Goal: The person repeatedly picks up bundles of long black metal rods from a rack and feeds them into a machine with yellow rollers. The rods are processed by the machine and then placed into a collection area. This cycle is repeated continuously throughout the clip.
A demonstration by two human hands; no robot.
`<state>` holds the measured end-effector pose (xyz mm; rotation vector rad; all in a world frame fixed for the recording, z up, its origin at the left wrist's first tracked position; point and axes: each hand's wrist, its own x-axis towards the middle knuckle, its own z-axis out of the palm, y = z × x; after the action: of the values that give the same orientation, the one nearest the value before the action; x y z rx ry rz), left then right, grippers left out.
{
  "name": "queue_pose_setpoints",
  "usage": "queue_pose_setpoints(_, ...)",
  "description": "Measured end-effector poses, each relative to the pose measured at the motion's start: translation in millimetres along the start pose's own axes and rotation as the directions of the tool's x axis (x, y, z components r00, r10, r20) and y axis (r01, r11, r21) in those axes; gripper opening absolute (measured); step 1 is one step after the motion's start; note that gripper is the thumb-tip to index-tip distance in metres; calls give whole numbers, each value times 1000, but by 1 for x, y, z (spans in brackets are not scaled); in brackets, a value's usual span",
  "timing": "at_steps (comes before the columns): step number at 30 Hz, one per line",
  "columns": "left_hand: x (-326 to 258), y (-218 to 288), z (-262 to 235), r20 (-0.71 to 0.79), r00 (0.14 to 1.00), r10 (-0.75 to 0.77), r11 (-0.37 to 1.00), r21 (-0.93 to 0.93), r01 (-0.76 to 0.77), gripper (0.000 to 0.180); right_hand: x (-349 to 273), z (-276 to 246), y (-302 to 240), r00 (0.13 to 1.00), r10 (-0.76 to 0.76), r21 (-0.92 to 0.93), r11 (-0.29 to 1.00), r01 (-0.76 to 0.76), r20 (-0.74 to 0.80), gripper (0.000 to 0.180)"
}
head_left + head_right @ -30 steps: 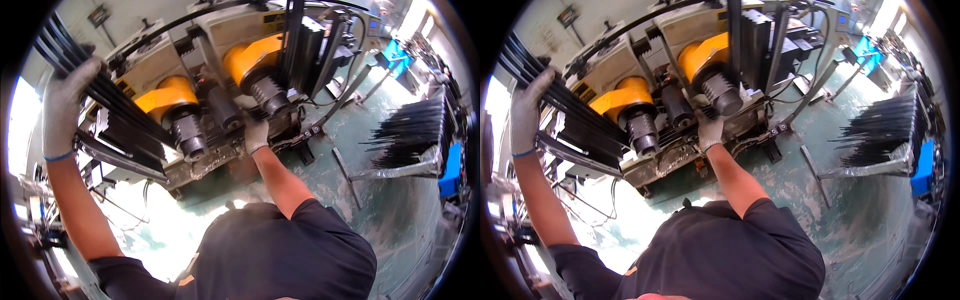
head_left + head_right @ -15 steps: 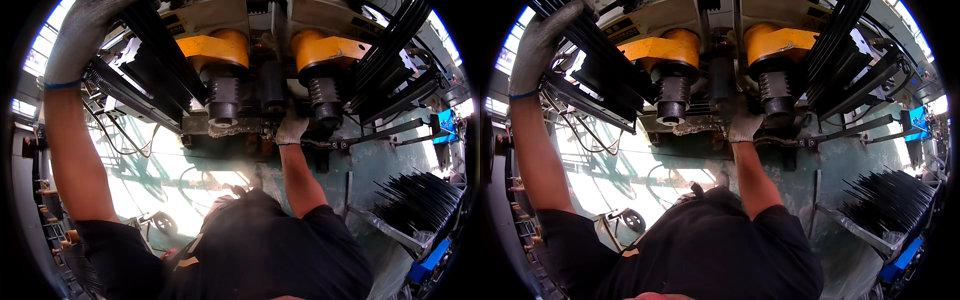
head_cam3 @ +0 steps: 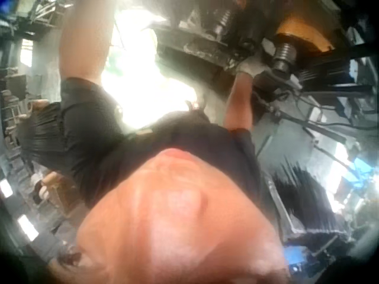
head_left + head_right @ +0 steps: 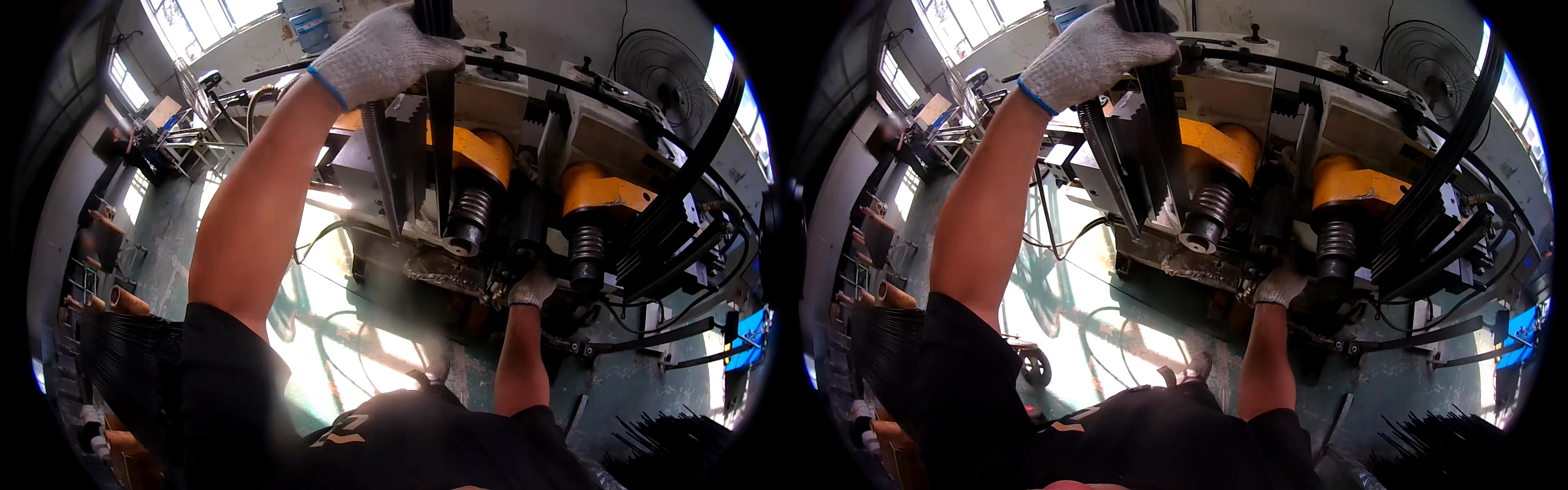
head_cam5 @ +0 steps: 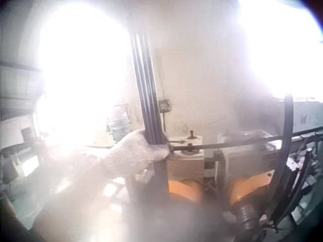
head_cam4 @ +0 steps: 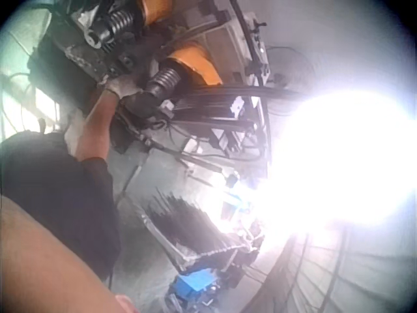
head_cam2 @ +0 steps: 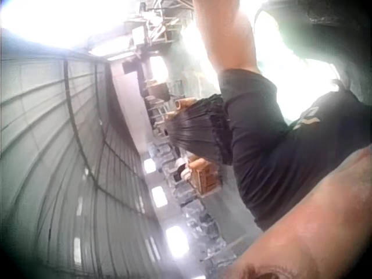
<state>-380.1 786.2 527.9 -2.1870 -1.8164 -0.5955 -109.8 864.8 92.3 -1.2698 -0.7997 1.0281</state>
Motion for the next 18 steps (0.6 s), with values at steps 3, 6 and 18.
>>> queue_pose_setpoints(3, -20, -3, 10, -148, 775, 615, 665, 624, -409, 21, -1, -1, -9, 935, 326, 409, 841, -354, 139, 33)
queue_pose_setpoints(6, -68, 30, 4, -210, 970, -121, 947, -316, 50, 12, -25, -15, -17, 961, 234, 366, 890, -272, 147, 37)
queue_pose_setpoints(18, -432, 179, -85, -374, 756, -538, 614, -788, 47, 25, -216, -165, -27, 908, 156, 384, 868, -314, 390, 31)
